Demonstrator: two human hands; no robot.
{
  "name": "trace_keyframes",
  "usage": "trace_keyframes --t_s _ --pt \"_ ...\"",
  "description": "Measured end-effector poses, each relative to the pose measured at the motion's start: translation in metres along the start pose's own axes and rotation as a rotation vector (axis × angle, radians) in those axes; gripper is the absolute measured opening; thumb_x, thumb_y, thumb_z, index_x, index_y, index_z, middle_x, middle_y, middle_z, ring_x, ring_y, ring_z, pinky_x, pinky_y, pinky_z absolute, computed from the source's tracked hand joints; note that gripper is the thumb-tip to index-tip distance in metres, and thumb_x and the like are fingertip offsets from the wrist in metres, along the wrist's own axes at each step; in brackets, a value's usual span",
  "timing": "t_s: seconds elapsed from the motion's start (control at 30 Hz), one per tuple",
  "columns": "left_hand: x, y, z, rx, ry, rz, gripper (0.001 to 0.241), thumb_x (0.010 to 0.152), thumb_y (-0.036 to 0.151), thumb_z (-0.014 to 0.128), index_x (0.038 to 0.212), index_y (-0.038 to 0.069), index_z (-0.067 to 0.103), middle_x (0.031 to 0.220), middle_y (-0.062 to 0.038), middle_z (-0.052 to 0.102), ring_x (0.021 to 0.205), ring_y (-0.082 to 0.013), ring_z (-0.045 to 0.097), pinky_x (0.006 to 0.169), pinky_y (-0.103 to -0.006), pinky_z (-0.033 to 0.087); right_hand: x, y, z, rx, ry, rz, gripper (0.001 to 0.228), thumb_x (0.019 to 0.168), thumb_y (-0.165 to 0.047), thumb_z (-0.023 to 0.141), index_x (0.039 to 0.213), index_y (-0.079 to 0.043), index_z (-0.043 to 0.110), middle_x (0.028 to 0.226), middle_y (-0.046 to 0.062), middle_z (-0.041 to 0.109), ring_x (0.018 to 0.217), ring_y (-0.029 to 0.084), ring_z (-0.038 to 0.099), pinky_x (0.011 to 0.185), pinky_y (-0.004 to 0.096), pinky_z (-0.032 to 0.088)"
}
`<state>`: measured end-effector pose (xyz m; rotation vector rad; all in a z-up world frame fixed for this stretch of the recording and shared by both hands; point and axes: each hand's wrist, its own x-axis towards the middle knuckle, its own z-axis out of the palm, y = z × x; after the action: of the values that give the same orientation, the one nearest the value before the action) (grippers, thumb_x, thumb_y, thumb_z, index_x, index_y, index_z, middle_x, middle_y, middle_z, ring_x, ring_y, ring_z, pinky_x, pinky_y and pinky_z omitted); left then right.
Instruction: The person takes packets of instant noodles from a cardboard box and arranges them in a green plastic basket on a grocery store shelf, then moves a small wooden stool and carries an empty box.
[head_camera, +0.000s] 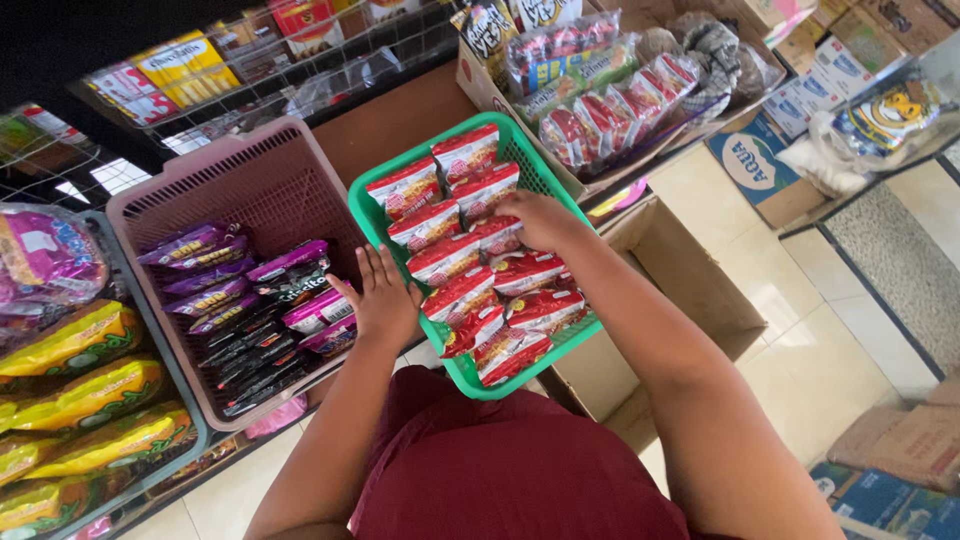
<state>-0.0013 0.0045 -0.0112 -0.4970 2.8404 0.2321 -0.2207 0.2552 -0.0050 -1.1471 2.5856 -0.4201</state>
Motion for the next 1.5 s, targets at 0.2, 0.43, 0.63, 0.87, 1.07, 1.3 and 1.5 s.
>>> trace_keyframes --t_s 0.2,0.43,0.63,0.87,1.07,1.3,1.5 --pt "-0.001 -0.002 -0.003 -0.028 0.002 0.014 0.078 0.102 0.039 0.029 0.159 -0.005 -0.001 0.168 -0.023 -0.003 0.155 -0.0353 -0.012 0.108 -0.0791 -0.014 0.010 0.012 -0.007 -0.043 -0.151 0.039 0.064 0.075 -0.025 0.084 0.136 -0.024 0.063 0.139 0.013 0.056 0.127 0.038 0.052 0.105 0.051 0.045" --pt "-0.002 -0.001 -0.007 -0.034 -0.003 0.010 0.077 0.103 0.041 0.029 0.159 -0.004 0.000 0.169 -0.023 -0.002 0.156 -0.0344 -0.011 0.109 -0.0791 -0.013 0.045 -0.029 -0.051 -0.090 0.180 0.188 0.057 0.079 -0.041 0.085 0.129 -0.023 0.065 0.145 0.014 0.054 0.138 0.044 0.047 0.109 0.055 0.047" --pt "0.000 -0.004 0.006 -0.008 0.073 0.015 0.078 0.102 0.041 0.030 0.160 -0.004 0.005 0.169 -0.022 0.003 0.157 -0.0344 -0.005 0.110 -0.0795 -0.010 0.081 -0.030 -0.014 -0.059 -0.056 0.249 0.073 0.066 -0.041 0.093 0.132 -0.035 0.061 0.150 0.016 0.040 0.131 0.050 0.043 0.108 0.054 0.044" --pt "0.003 -0.004 0.007 0.043 0.068 0.022 0.078 0.102 0.040 0.030 0.159 -0.007 0.005 0.169 -0.023 0.006 0.157 -0.0354 -0.003 0.109 -0.0804 -0.010 0.099 0.014 0.009 0.033 -0.118 0.045 0.066 0.070 -0.018 0.084 0.131 -0.035 0.064 0.152 0.004 0.047 0.139 0.043 0.040 0.117 0.050 0.038" --pt "-0.001 -0.002 -0.002 0.034 0.003 0.015 0.077 0.103 0.039 0.028 0.159 -0.006 0.002 0.169 -0.022 0.003 0.157 -0.0349 -0.005 0.110 -0.0793 -0.010 0.095 -0.023 -0.016 -0.055 -0.282 0.176 0.067 0.076 -0.030 0.085 0.136 -0.038 0.058 0.158 0.007 0.031 0.141 0.047 0.026 0.115 0.059 0.031" --pt "-0.004 0.000 -0.014 0.018 -0.069 0.003 0.077 0.103 0.042 0.027 0.160 -0.003 -0.001 0.170 -0.020 -0.001 0.156 -0.0340 -0.008 0.111 -0.0772 -0.010 0.134 -0.041 -0.062 -0.235 -0.036 0.254 0.071 0.078 -0.053 0.085 0.141 -0.033 0.058 0.158 0.016 0.039 0.149 0.047 0.030 0.117 0.068 0.034" --pt "-0.005 0.000 -0.013 0.040 -0.055 -0.002 0.077 0.103 0.041 0.027 0.160 -0.004 0.000 0.170 -0.019 0.000 0.157 -0.0345 -0.006 0.111 -0.0783 -0.010 0.156 -0.059 -0.027 -0.041 -0.002 0.169 0.082 0.064 -0.041 0.093 0.138 -0.044 0.058 0.156 0.014 0.027 0.142 0.051 0.019 0.111 0.065 0.031"
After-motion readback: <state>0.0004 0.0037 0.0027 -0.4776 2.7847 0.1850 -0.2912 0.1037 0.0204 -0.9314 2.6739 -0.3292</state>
